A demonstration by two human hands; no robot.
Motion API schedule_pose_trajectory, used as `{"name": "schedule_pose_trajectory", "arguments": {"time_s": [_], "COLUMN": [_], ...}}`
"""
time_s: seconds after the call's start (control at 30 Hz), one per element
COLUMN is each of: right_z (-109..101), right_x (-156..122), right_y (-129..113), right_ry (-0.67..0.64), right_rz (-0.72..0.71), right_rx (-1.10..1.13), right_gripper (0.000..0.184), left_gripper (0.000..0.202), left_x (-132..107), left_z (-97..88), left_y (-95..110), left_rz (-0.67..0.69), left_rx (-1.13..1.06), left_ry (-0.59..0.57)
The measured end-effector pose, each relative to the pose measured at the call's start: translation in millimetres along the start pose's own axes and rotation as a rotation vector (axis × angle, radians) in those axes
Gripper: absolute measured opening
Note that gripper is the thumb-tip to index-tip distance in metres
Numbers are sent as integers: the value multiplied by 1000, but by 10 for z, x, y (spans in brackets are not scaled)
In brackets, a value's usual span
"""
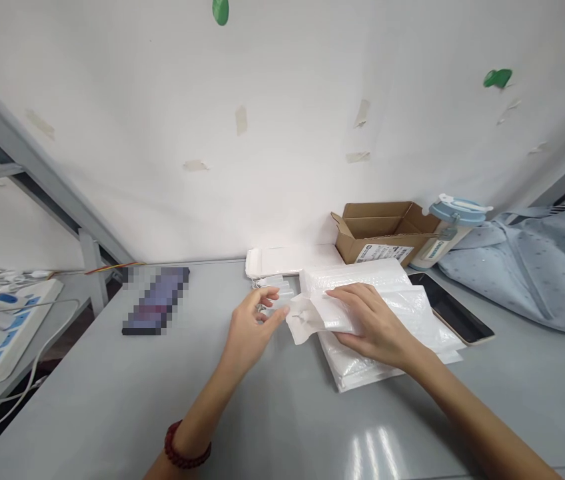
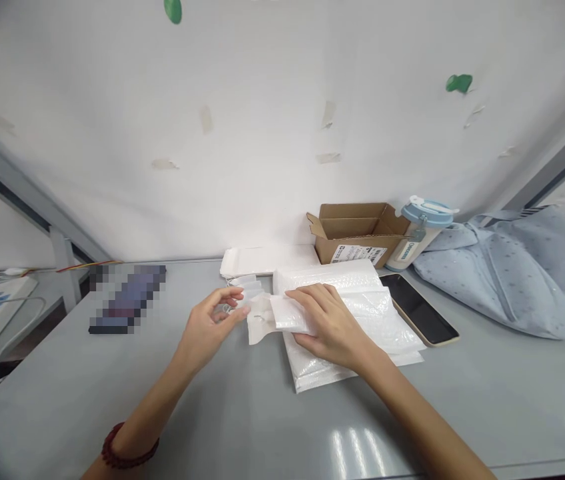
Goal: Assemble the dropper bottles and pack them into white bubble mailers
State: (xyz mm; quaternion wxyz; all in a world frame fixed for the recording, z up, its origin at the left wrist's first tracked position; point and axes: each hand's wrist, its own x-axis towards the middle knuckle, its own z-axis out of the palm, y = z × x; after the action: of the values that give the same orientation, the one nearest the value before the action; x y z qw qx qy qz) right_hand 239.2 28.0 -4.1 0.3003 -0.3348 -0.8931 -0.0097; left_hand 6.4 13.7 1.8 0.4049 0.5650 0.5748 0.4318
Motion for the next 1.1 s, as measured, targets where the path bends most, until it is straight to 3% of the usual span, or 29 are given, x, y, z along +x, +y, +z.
{"name": "schedule_pose_trajectory", "arguments": {"time_s": [0.1, 0.17, 0.57, 0.73, 0.97, 1.1], "right_z": [3, 9, 43, 59, 12, 7], "right_x": [7, 14, 17, 50, 40, 15], "right_y": [-49, -74, -110, -159, -139, -100], "right_ry": [-2, -17, -25, -68, -161, -134], "right_rz": [-29, -39, -102, -152, -125, -88], "right_rx": [16, 26, 28, 31, 35, 10], "right_gripper": [51, 50, 50, 46, 53, 53], "left_gripper": [33, 28, 31, 33, 32, 32], "left_x": [10, 1, -19, -38, -34, -18], "left_z": [43, 88, 196, 222, 172, 145], "left_y": [-34, -55, -103, -130, -93, -80], "left_rz": [-95, -118, -216, -237, -371, -392], "left_rx": [-147, -218, -375, -480, -590, -632], "left_ry": [-310, -445, -405, -449, -463, -482]}}
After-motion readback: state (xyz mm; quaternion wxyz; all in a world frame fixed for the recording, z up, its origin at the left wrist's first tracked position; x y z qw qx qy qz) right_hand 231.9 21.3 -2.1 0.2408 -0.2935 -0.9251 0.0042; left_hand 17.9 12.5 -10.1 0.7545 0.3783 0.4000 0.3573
